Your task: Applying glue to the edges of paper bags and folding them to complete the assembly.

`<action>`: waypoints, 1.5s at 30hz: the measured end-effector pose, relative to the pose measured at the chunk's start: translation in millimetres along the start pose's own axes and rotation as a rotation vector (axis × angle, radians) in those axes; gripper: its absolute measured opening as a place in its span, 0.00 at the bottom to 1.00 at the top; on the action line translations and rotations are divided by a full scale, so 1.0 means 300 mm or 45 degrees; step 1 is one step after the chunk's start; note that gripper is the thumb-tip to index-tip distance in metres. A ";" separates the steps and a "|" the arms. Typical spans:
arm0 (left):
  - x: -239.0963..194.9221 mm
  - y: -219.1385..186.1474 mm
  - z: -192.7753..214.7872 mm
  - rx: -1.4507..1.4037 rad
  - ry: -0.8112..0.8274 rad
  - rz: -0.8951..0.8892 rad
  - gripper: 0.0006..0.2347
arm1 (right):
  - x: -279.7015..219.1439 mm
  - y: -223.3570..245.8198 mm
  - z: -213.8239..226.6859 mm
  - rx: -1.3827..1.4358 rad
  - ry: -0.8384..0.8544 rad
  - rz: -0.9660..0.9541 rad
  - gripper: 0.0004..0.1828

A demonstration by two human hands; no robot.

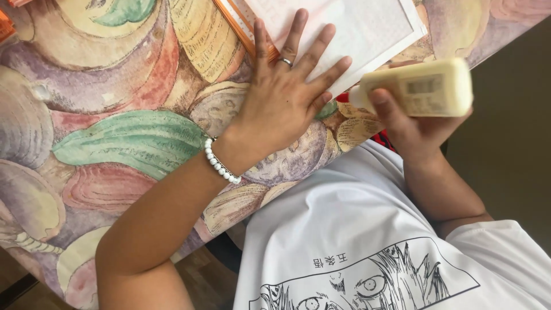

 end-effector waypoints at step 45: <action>-0.055 0.034 0.021 -0.008 -0.129 0.002 0.22 | 0.099 -0.062 0.036 -0.252 -0.252 0.352 0.21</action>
Point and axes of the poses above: each hand's wrist, its own x-axis towards the middle knuckle, its own z-axis out of the back of the hand, y = z × x, the point moved 1 cm from there along x, towards the middle knuckle, and after that the axes turned 1 degree about -y, right-handed, at the moved point
